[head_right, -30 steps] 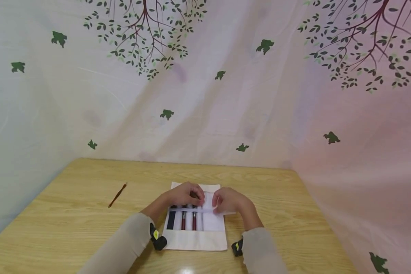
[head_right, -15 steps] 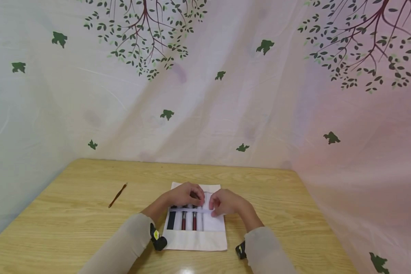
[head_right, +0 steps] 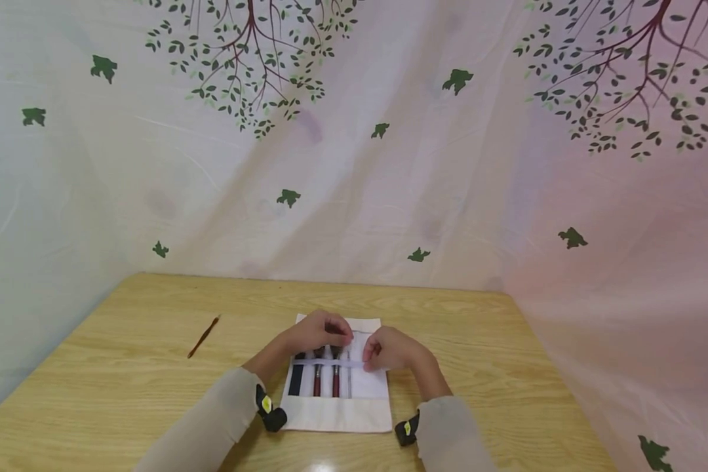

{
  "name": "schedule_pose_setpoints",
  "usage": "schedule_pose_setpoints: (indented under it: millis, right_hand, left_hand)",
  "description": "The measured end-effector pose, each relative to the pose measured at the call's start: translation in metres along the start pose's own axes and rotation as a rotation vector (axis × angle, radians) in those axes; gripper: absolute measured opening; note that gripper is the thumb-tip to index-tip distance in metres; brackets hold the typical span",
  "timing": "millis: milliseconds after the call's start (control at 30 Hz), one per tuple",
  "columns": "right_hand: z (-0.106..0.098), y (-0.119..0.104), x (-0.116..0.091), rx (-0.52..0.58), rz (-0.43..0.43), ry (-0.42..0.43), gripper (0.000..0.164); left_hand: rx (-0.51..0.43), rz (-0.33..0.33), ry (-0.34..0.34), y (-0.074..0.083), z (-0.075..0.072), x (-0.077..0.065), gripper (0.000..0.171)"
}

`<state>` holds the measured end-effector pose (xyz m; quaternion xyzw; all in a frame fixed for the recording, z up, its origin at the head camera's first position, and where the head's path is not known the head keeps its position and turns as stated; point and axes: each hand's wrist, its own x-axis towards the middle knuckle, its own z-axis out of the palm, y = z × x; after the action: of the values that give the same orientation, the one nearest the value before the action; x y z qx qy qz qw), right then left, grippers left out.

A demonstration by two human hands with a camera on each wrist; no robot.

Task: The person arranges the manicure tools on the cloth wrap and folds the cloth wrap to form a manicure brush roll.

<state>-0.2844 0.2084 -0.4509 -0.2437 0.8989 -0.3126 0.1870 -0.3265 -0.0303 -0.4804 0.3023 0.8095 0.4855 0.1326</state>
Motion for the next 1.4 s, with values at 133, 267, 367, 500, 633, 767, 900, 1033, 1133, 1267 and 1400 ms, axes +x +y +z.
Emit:
schedule_pose_setpoints:
  millis: [133,267,367,500,633,767,900,1033,1133,1267,1400]
  right_hand:
    - [0.002,0.002,0.0,0.034,-0.003,0.014,0.012]
    - [0.003,0.004,-0.001,0.051,-0.014,0.024,0.011]
    - [0.004,0.005,-0.002,0.056,-0.014,0.028,0.01]
    - [0.004,0.004,-0.003,0.057,-0.01,0.03,0.009]
    - [0.004,0.004,-0.004,0.063,-0.011,0.028,0.007]
    - [0.004,0.005,-0.004,0.071,-0.014,0.03,0.007]
    - [0.004,0.005,-0.005,0.085,-0.013,0.033,0.007]
    - [0.005,0.007,-0.006,0.111,-0.001,0.03,0.007]
    - [0.004,0.009,-0.005,0.115,-0.005,0.022,0.007]
    - [0.005,0.009,-0.005,0.119,-0.024,0.017,0.008]
    - [0.004,0.009,-0.007,0.116,-0.035,0.024,0.009]
  left_hand:
    - [-0.131,0.011,0.122,0.002,-0.012,-0.006,0.021]
    - [-0.157,0.032,0.155,0.004,-0.033,-0.017,0.026]
    - [-0.123,0.028,0.149,0.0,-0.051,-0.027,0.028]
    - [-0.049,0.011,0.165,-0.011,-0.072,-0.043,0.026]
    - [0.017,-0.018,0.202,-0.017,-0.091,-0.061,0.023]
    - [0.071,-0.054,0.25,-0.021,-0.11,-0.082,0.022]
    - [0.106,-0.091,0.296,-0.026,-0.131,-0.104,0.024]
    - [0.147,-0.14,0.318,-0.037,-0.149,-0.127,0.025]
    - [0.196,-0.164,0.325,-0.046,-0.162,-0.144,0.023]
    - [0.232,-0.181,0.339,-0.054,-0.176,-0.164,0.022]
    - [0.233,-0.183,0.338,-0.061,-0.186,-0.177,0.024]
